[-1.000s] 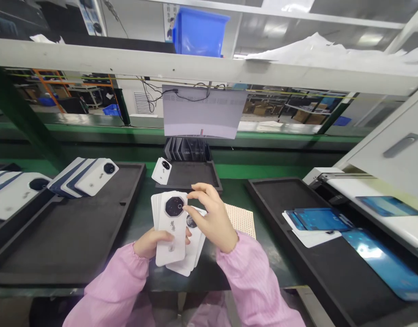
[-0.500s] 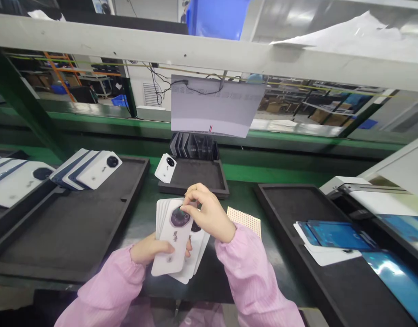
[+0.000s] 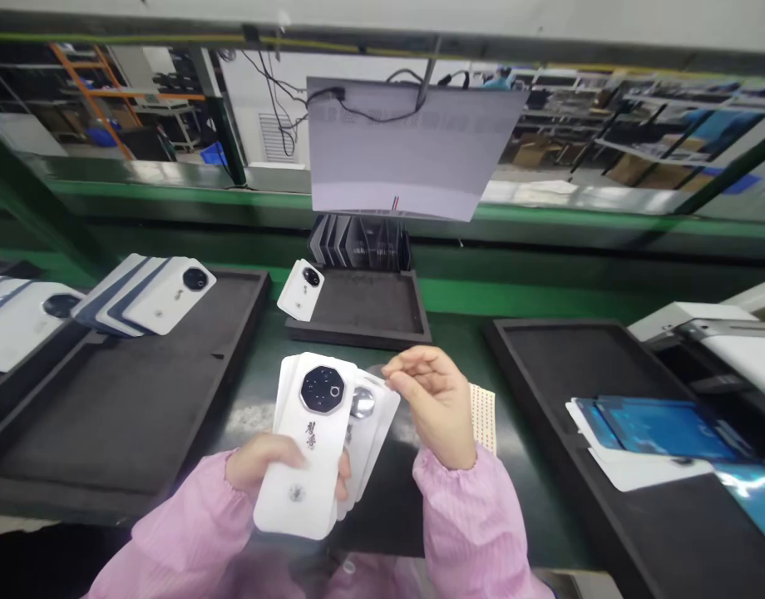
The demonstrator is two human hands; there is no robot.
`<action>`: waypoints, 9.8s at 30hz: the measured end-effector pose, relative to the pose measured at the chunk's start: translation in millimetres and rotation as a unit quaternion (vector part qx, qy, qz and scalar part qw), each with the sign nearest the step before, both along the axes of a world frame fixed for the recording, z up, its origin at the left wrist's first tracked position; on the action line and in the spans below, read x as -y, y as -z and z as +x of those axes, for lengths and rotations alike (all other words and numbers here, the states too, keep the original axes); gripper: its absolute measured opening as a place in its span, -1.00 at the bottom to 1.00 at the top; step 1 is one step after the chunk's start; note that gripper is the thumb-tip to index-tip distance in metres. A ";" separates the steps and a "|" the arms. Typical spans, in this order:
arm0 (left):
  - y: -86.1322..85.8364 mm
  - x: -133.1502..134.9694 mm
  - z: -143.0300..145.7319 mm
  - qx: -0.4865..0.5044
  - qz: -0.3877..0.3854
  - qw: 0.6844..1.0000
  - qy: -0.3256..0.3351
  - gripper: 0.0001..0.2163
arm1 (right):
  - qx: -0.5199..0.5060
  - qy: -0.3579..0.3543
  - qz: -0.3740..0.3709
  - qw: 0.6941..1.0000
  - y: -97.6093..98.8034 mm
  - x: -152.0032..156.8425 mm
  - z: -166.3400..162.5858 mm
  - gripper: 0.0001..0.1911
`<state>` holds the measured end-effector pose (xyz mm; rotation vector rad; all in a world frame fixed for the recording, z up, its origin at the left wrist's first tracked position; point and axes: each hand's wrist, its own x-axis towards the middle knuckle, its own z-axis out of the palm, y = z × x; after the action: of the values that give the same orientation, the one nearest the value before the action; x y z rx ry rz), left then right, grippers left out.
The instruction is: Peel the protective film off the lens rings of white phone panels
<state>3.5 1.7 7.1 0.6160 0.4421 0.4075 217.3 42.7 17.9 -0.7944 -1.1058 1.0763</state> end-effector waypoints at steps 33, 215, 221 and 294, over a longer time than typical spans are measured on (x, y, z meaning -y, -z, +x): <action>3.2 -2.3 11.2 -0.059 -0.024 0.997 0.051 -0.58 | 0.141 -0.085 -0.054 0.985 -2.4 3.6 -5.6 -0.82; -6.6 -8.1 -4.5 -0.023 0.001 0.992 -0.126 -0.60 | 0.425 0.030 -0.095 0.900 46.7 -19.6 -2.7 -0.88; 0.4 -3.7 4.8 -0.135 0.025 0.988 -0.071 -0.66 | 0.308 0.101 0.052 0.945 26.0 -6.0 -13.2 -0.91; 0.3 -4.7 7.9 -0.101 -0.013 0.995 0.015 -0.63 | 0.123 -0.038 -0.060 0.990 7.4 16.1 -4.2 -0.84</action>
<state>11.4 6.3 6.8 0.6412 0.6301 0.3110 213.1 26.6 10.5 -1.0078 -1.2970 1.1377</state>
